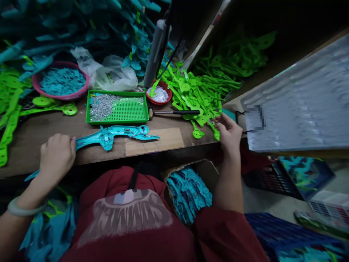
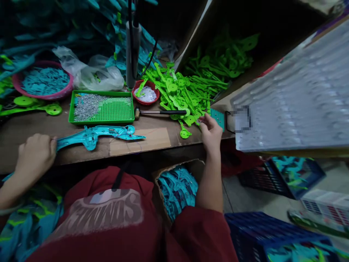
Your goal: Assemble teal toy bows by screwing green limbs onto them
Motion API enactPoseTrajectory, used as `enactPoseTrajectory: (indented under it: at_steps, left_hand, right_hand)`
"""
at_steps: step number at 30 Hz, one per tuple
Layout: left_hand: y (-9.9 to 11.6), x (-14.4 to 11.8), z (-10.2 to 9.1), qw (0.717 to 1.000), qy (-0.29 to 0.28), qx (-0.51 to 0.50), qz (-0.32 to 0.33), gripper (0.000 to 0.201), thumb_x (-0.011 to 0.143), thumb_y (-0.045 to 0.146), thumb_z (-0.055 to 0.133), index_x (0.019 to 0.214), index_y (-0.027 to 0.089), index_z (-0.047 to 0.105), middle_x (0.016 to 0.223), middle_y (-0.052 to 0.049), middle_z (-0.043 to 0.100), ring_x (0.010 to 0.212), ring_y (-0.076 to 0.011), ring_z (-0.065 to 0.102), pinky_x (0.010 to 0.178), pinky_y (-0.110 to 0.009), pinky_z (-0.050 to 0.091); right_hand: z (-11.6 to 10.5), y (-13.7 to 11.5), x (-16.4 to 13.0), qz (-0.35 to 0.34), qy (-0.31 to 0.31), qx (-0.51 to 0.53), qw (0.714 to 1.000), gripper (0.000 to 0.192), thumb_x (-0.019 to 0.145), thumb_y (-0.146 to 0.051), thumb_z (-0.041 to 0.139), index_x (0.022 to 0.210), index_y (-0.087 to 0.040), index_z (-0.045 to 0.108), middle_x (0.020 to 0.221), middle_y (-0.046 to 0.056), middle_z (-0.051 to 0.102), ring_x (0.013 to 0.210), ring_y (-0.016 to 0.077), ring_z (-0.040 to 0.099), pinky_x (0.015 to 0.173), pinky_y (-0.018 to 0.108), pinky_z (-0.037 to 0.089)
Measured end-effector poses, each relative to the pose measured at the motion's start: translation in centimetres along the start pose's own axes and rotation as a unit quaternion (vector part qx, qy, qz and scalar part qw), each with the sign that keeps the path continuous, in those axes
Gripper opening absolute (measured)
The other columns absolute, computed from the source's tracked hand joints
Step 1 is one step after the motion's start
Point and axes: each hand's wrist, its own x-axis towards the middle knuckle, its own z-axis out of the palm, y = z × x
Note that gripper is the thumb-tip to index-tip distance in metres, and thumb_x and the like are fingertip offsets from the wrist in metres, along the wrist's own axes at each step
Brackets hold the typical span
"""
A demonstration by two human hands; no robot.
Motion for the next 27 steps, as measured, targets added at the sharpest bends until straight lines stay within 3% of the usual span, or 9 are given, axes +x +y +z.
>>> enactPoseTrajectory:
  at_steps: [4, 6, 9, 14, 20, 24, 27]
  left_hand:
    - [0.2, -0.5, -0.3, 0.999, -0.008, 0.037, 0.012, 0.039, 0.103, 0.037, 0.017, 0.096, 0.015, 0.049, 0.101, -0.015, 0.057, 0.096, -0.0317, 0.056, 0.070, -0.034, 0.040]
    - [0.1, -0.7, -0.3, 0.999, -0.012, 0.029, 0.016, 0.042, 0.104, 0.037, 0.017, 0.097, 0.013, 0.051, 0.103, -0.016, 0.058, 0.098, -0.0316, 0.055, 0.074, -0.035, 0.040]
    - [-0.2, -0.8, -0.3, 1.000, -0.002, 0.005, 0.019, 0.041, 0.104, 0.036, 0.021, 0.099, 0.013, 0.054, 0.109, -0.016, 0.059, 0.099, -0.0307, 0.055, 0.082, -0.037, 0.041]
    - [-1.7, -1.3, 0.0, 1.000, 0.016, -0.014, 0.005, 0.040, 0.102, 0.033, 0.024, 0.102, 0.011, 0.058, 0.113, -0.016, 0.061, 0.100, -0.0291, 0.055, 0.083, -0.037, 0.041]
    - [-3.3, -2.2, 0.8, 0.998, 0.048, -0.032, 0.029, 0.052, 0.101, 0.039, 0.020, 0.106, 0.011, 0.063, 0.116, -0.015, 0.063, 0.098, -0.0288, 0.057, 0.082, -0.036, 0.043]
    - [-3.5, -2.6, 1.0, 0.992, 0.090, -0.080, 0.041, 0.054, 0.100, 0.044, 0.020, 0.104, 0.014, 0.065, 0.113, -0.013, 0.066, 0.096, -0.0275, 0.059, 0.082, -0.035, 0.043]
    - [-3.9, -2.9, 1.3, 0.987, 0.112, -0.105, 0.045, 0.058, 0.099, 0.050, 0.021, 0.103, 0.015, 0.067, 0.111, -0.013, 0.067, 0.094, -0.0273, 0.059, 0.082, -0.036, 0.043]
  right_hand:
    - [1.4, -1.5, 3.0, -0.036, 0.034, -0.014, 0.999, 0.046, 0.081, -0.031, 0.059, 0.123, -0.013, 0.063, 0.112, 0.017, 0.069, 0.096, 0.0244, 0.069, 0.086, 0.045, 0.056]
    - [2.1, -2.2, 4.2, -0.024, -0.015, -0.054, 0.998, 0.044, 0.083, -0.030, 0.058, 0.122, -0.010, 0.063, 0.110, 0.020, 0.070, 0.093, 0.0232, 0.068, 0.082, 0.041, 0.056]
    - [3.4, -3.2, 4.9, -0.015, -0.106, -0.096, 0.990, 0.040, 0.079, -0.024, 0.061, 0.116, -0.010, 0.067, 0.101, 0.015, 0.074, 0.090, 0.0227, 0.070, 0.086, 0.042, 0.055]
    - [4.5, -4.2, 4.0, -0.083, -0.164, -0.231, 0.955, 0.035, 0.077, -0.027, 0.060, 0.107, -0.015, 0.073, 0.100, 0.011, 0.076, 0.093, 0.0254, 0.071, 0.090, 0.042, 0.053]
    - [3.2, -4.4, 2.7, -0.054, -0.213, -0.365, 0.905, 0.037, 0.078, -0.029, 0.052, 0.102, -0.012, 0.075, 0.101, 0.015, 0.076, 0.095, 0.0299, 0.071, 0.087, 0.040, 0.052]
    - [0.8, -5.1, 1.5, -0.024, -0.240, -0.408, 0.880, 0.041, 0.079, -0.031, 0.050, 0.105, -0.011, 0.075, 0.106, 0.016, 0.075, 0.099, 0.0319, 0.070, 0.087, 0.042, 0.052]
    - [-1.3, -5.5, 0.5, -0.012, -0.277, -0.428, 0.860, 0.040, 0.080, -0.031, 0.049, 0.103, -0.013, 0.076, 0.100, 0.014, 0.077, 0.092, 0.0316, 0.071, 0.081, 0.041, 0.054]
